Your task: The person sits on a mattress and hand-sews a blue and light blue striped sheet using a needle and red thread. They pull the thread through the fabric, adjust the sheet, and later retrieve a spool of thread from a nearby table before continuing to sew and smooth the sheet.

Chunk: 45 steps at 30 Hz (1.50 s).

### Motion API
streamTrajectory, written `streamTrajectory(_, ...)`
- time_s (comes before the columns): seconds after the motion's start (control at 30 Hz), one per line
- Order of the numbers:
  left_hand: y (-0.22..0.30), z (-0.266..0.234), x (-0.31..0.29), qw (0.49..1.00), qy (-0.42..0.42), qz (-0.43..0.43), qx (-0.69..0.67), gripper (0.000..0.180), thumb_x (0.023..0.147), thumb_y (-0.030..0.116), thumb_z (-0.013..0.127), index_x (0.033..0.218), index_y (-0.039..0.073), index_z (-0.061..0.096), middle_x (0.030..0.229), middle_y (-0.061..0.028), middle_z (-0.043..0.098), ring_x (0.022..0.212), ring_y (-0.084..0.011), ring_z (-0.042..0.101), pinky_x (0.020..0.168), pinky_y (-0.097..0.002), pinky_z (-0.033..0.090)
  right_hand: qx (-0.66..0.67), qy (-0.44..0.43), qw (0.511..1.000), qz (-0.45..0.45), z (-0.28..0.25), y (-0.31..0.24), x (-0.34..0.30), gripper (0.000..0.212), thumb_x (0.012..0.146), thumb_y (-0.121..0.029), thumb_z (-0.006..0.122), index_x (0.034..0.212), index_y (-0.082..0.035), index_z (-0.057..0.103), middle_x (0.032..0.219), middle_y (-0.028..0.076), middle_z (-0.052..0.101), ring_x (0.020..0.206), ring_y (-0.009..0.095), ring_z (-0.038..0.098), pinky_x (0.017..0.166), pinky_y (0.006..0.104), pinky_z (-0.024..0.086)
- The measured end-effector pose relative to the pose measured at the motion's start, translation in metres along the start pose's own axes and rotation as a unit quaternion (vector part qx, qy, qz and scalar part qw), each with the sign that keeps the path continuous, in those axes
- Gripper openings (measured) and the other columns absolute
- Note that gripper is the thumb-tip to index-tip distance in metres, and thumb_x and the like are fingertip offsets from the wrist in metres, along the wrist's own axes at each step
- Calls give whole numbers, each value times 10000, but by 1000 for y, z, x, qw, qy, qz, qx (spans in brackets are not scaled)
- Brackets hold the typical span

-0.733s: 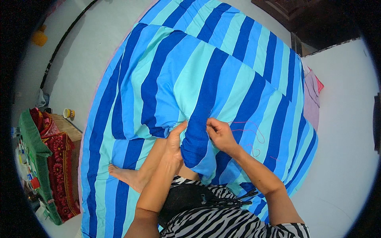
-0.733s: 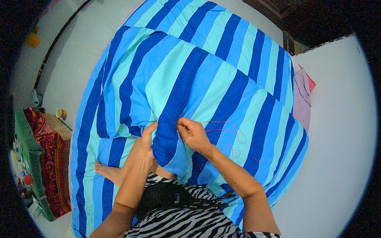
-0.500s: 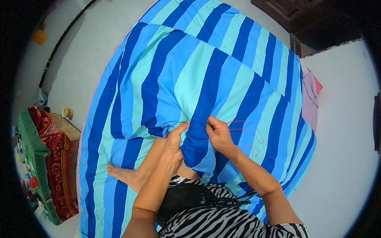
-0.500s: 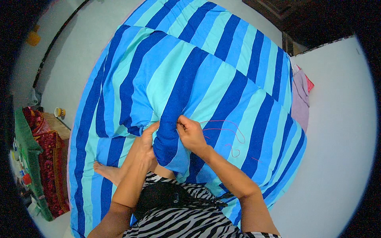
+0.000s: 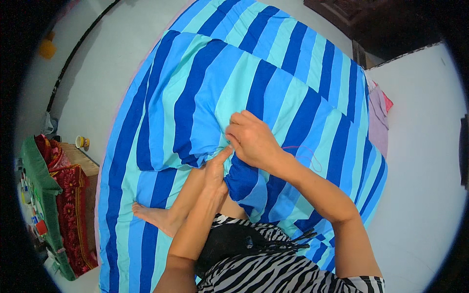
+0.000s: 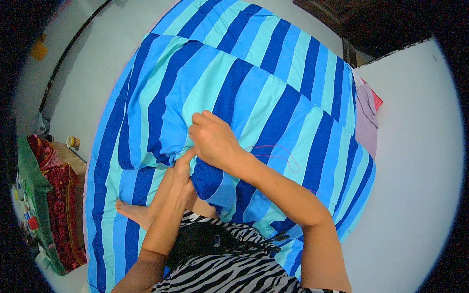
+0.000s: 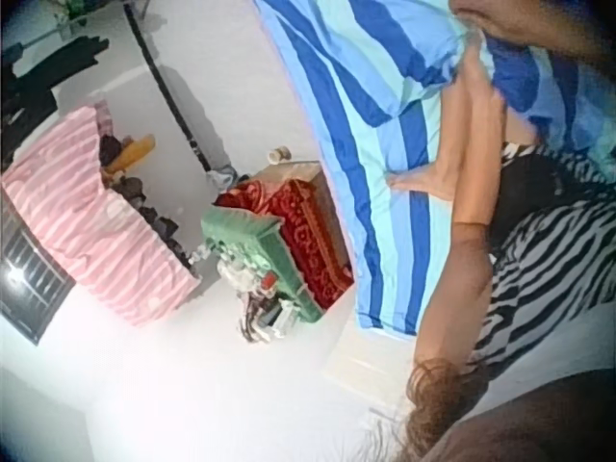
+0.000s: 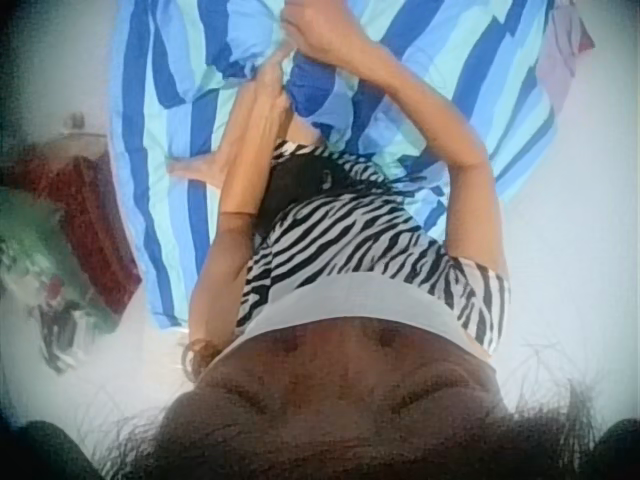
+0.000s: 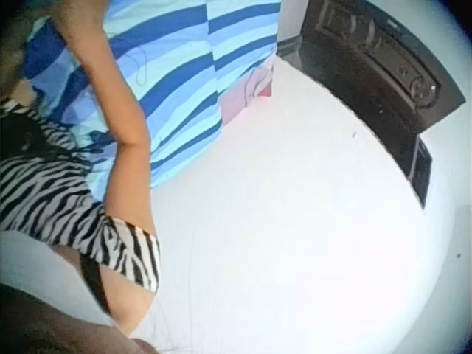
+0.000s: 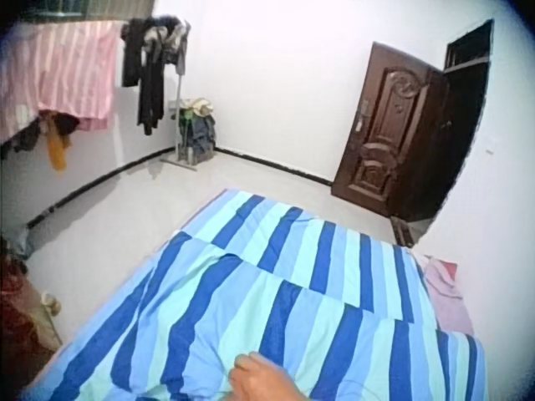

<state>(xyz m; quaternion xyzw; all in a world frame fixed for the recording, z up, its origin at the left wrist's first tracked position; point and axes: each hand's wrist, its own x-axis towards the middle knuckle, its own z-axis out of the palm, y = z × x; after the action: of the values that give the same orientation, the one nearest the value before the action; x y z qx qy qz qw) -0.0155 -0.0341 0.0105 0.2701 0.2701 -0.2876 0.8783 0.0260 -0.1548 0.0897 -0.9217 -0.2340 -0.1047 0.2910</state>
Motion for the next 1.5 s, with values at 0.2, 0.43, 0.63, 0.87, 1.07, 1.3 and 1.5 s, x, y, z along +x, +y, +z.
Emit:
streamTrajectory(0.2,6,-17,2,999,18,15,25,392,779,125,622,1128,-19,520,1059,-127,587,935,-233,584,828,-337,485,282,241,929,11,-59,-52,88,100,871,-103,521,883,-4,528,812,41,598,833,182,577,704,295,467)
streamTrajectory(0.43,47,-40,-16,989,45,122,74,464,849,239,577,1198,-42,454,1124,-189,555,971,-269,588,837,-376,495,-11,185,982,-21,-198,-63,64,277,929,-276,436,997,-17,504,808,75,564,622,105,509,551,238,449)
streamTrajectory(0.63,50,-51,-9,990,50,103,88,478,856,259,573,1222,-16,437,1145,-182,545,999,-284,572,850,-408,487,-94,-33,995,1,-237,-61,8,313,923,-300,445,1070,-26,482,933,91,535,744,134,512,636,270,452)
streamTrajectory(0.87,68,-59,-14,991,53,89,83,483,823,265,619,1198,-3,474,1140,-157,552,999,-279,568,868,-415,469,-51,-176,983,-10,-214,-58,-10,377,915,-326,455,1155,-35,457,1078,110,500,885,167,516,736,308,455)
streamTrajectory(1.07,72,-59,-11,992,62,54,100,507,811,323,615,1195,17,490,1157,-164,552,1027,-324,542,921,-471,414,-5,-91,991,101,-279,-31,-69,443,908,-349,464,1228,-44,435,1203,127,471,1007,195,518,822,340,458)
streamTrajectory(1.3,74,-44,-31,982,61,79,159,588,808,397,605,1209,-16,483,1216,-156,513,1077,-296,512,945,-414,406,159,612,570,524,-295,24,-483,503,887,-303,501,1299,-44,373,1279,118,454,1145,269,462,809,477,477)
streamTrajectory(1.5,101,-37,-38,901,97,255,337,716,777,442,630,1301,19,387,1300,-172,417,1159,-314,437,968,-423,386,314,721,-114,608,-38,-47,-669,663,764,-452,622,1229,-42,389,1057,146,487,961,393,460,797,573,376)
